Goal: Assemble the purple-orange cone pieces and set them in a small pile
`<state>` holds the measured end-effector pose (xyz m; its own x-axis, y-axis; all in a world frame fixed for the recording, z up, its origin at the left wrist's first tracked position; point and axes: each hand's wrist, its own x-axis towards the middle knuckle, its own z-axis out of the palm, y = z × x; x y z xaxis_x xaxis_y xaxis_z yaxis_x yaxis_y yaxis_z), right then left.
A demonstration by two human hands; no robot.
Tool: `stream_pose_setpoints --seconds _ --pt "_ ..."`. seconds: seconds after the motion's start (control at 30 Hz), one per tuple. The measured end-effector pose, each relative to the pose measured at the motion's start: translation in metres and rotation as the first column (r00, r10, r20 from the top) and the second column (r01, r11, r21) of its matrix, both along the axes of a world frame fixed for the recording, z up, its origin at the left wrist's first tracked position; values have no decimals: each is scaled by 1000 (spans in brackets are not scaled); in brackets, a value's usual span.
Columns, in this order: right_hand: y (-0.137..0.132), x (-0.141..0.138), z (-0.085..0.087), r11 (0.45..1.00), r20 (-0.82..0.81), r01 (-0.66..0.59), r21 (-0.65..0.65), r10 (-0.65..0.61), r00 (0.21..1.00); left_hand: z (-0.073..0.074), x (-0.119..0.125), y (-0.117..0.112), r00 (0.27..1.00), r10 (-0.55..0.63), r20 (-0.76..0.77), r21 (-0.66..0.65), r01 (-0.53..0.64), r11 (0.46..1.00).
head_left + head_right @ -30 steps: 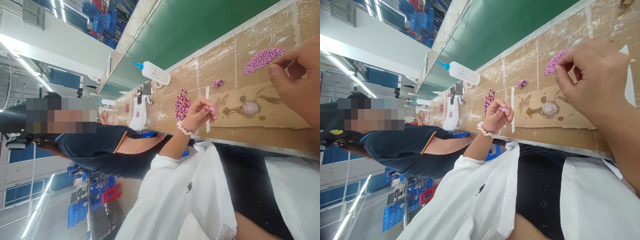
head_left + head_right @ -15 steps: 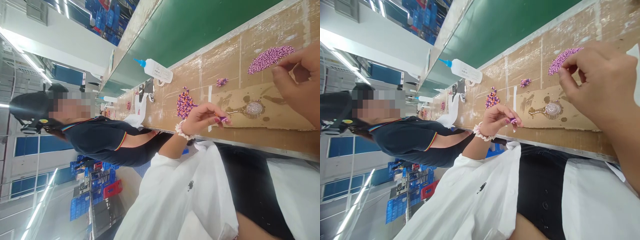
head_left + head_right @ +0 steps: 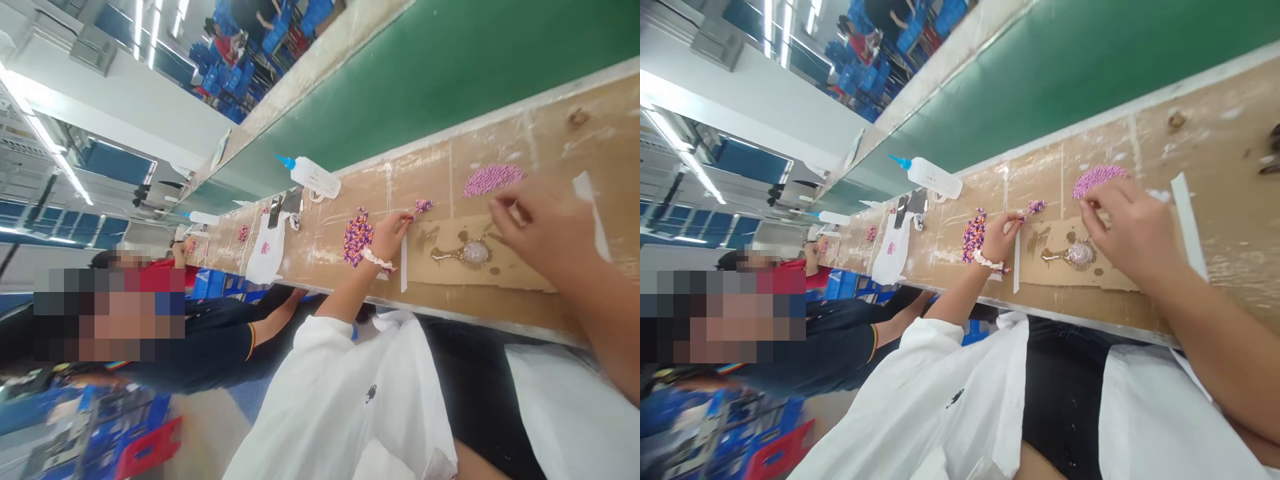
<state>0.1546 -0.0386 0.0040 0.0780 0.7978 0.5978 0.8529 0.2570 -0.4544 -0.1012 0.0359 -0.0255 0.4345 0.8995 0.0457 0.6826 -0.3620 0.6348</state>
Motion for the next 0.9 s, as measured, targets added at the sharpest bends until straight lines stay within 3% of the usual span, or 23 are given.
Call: stream_pose_setpoints --seconds 0.17,0.3,0.4,0.67,0.9 --pt "0 0 -5 999 -59 -16 -41 14 998 -8 10 39 990 -126 -66 11 127 992" --pt "-1 1 -6 1000 -49 -18 9 18 999 -10 22 53 943 -299 -147 -63 293 954" --pt "0 2 -9 1000 -19 -13 22 14 1000 -16 33 62 913 -366 -183 -79 357 931" --pt "1 6 -5 997 1 -8 70 7 1000 -23 70 101 954 -274 -123 59 282 957" --pt "6 8 -3 999 -12 -10 50 11 1000 -3 95 138 987 -156 36 146 150 978"
